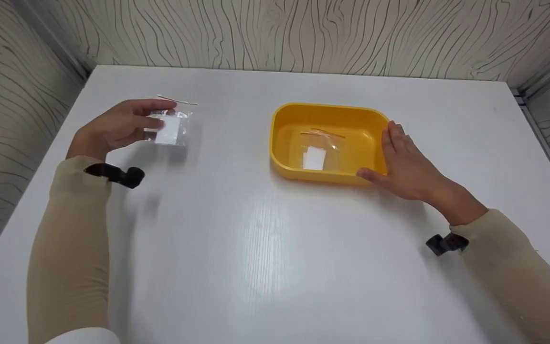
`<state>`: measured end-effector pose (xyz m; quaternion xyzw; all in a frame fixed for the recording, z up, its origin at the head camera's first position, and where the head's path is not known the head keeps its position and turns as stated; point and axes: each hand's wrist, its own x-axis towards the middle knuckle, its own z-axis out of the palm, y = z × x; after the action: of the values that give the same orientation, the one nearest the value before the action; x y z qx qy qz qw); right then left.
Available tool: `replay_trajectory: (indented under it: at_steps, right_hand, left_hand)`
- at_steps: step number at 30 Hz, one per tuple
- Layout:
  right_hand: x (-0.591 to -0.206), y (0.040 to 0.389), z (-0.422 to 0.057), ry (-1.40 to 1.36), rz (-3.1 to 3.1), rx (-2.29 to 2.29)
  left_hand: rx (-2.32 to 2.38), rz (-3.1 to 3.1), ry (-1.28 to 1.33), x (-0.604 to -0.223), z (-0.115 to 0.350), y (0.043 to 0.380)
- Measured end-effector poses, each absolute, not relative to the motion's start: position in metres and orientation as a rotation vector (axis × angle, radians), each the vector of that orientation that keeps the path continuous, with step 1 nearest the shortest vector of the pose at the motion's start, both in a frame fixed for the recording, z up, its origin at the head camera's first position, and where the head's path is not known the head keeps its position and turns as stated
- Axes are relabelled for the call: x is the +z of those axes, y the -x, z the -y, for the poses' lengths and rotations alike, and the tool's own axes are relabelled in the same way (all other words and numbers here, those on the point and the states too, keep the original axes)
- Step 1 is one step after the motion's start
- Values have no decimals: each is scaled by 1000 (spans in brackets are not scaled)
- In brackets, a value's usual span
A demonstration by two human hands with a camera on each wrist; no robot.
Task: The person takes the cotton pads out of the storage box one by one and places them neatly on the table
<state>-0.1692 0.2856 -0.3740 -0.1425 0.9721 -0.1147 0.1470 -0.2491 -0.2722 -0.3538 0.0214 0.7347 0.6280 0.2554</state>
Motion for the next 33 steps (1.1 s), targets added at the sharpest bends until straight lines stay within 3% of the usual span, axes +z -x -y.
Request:
replay_trajectory:
  at_steps: [33]
  right_hand:
    - [-374, 168, -286, 411, -2798, -341]
  left_hand:
    - [1548, -2062, 133, -373, 334, 240]
